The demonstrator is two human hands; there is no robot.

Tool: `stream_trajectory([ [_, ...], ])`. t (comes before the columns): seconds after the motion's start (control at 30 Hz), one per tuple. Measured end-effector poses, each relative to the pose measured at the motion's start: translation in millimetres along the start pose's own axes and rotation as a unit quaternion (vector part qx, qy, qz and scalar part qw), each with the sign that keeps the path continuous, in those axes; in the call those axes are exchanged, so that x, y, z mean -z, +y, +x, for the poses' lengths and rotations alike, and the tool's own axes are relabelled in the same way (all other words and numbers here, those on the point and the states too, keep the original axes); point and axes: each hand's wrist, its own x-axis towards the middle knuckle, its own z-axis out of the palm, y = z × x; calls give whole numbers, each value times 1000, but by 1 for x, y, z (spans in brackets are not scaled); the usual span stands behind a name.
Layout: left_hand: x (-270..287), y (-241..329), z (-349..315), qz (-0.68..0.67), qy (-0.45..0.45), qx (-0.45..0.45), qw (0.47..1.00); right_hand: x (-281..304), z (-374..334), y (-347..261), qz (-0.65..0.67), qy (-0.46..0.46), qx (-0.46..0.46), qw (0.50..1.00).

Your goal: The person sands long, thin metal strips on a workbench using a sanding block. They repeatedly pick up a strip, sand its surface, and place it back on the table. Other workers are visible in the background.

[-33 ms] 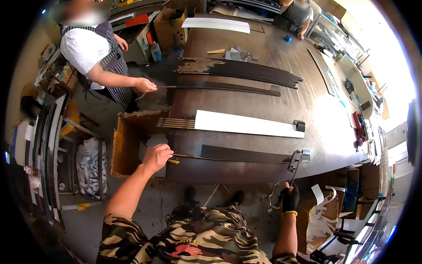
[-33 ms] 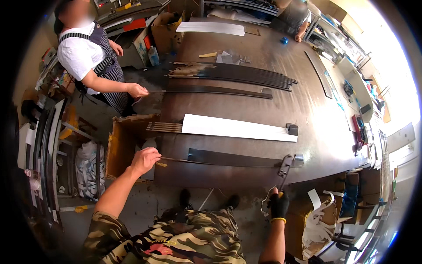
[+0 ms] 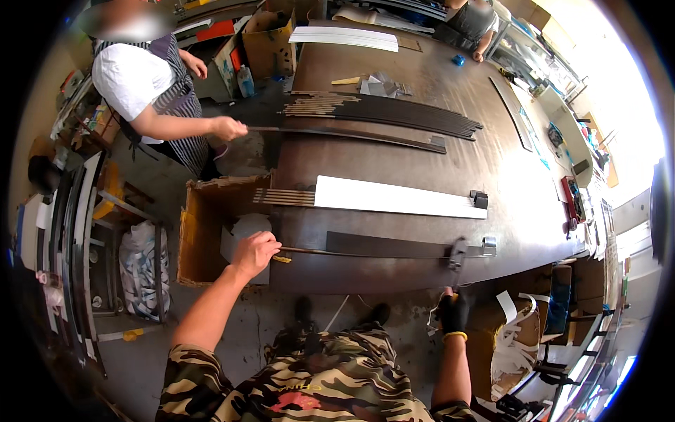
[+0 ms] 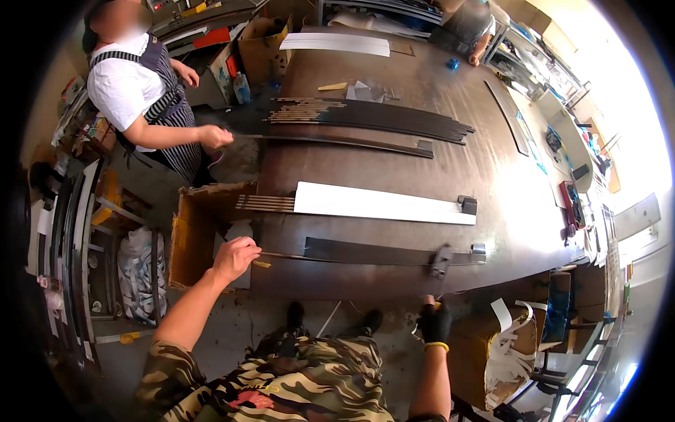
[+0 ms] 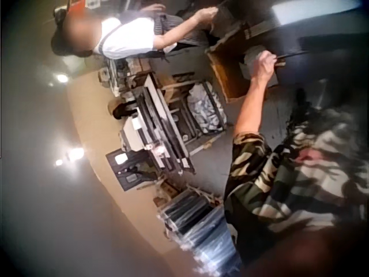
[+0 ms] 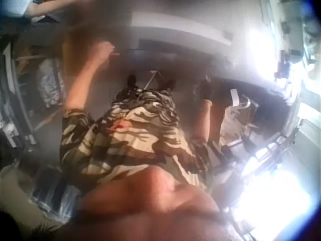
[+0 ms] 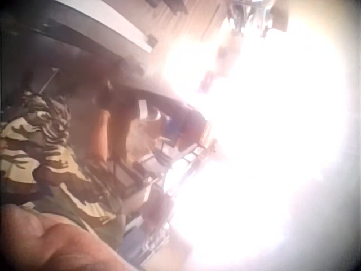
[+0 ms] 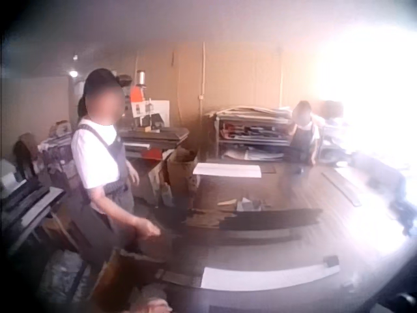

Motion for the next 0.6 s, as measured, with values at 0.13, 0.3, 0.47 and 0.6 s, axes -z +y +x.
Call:
stream_trajectory([
  [0.13,-5,-3,-6,-6,8,-6,1000,-87,-59,-32,-189,-92,175,962],
  [0.3,-7,-5,-5,1,7,-28,1000,-178,-120,-104,-302,-269,242,882],
  [0.47,-2,1,1,37,0,-39,999,-140,-85,-92,-297,-264,211,893],
  [0.6,4,16,-1,73,2,-18,997,-20,-17,-39,-304,-162,134,929],
])
